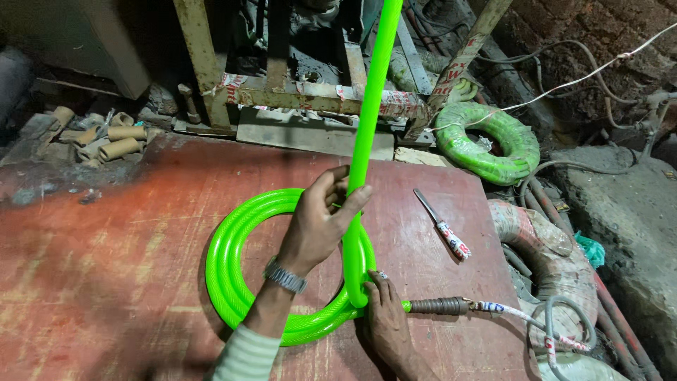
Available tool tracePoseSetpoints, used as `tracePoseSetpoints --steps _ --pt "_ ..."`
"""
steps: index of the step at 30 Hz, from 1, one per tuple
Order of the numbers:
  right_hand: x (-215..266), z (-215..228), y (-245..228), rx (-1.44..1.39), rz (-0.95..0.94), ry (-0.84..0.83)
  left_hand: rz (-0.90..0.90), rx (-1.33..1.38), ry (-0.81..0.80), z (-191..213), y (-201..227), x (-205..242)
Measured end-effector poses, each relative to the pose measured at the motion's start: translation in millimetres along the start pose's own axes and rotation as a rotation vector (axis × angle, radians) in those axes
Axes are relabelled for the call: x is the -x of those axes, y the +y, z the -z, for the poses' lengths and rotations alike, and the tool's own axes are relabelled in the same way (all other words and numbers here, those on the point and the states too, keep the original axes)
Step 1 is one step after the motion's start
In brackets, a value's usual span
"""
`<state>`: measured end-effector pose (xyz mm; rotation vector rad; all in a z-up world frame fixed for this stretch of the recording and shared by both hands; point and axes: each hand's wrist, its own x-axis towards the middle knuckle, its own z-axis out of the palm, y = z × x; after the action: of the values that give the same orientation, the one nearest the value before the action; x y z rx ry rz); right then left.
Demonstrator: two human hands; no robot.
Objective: The person coils a bright green hose onto a wooden surface by hand while another person helps feed the hose into the coil.
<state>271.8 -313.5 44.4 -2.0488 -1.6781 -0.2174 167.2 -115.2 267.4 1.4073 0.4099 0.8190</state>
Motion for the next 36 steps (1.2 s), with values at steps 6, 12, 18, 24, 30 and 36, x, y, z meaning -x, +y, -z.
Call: tracePoseSetpoints --steps 6,12,18,24,30,36 --pt "-2 15 -3 -0.197 -0.090 0.039 0.072 -0.002 0.011 18 3 28" --pt "-8 23 -2 -0.339 -0.217 0.077 0.177 -0.012 0.054 45 16 55" --pt "-25 8 3 -0.478 -0.374 0.224 0.178 -0.092 0.171 68 15 75" --pt "-36 6 -4 -0.380 -0.808 0.162 0.163 -0.055 0.180 83 -4 86" --pt "-39 7 0 -0.349 -0.825 0.104 0.231 0.013 0.219 97 -17 90" --pt "-37 3 -3 -0.301 -0.784 0.073 0.256 0.166 0.224 106 -28 91"
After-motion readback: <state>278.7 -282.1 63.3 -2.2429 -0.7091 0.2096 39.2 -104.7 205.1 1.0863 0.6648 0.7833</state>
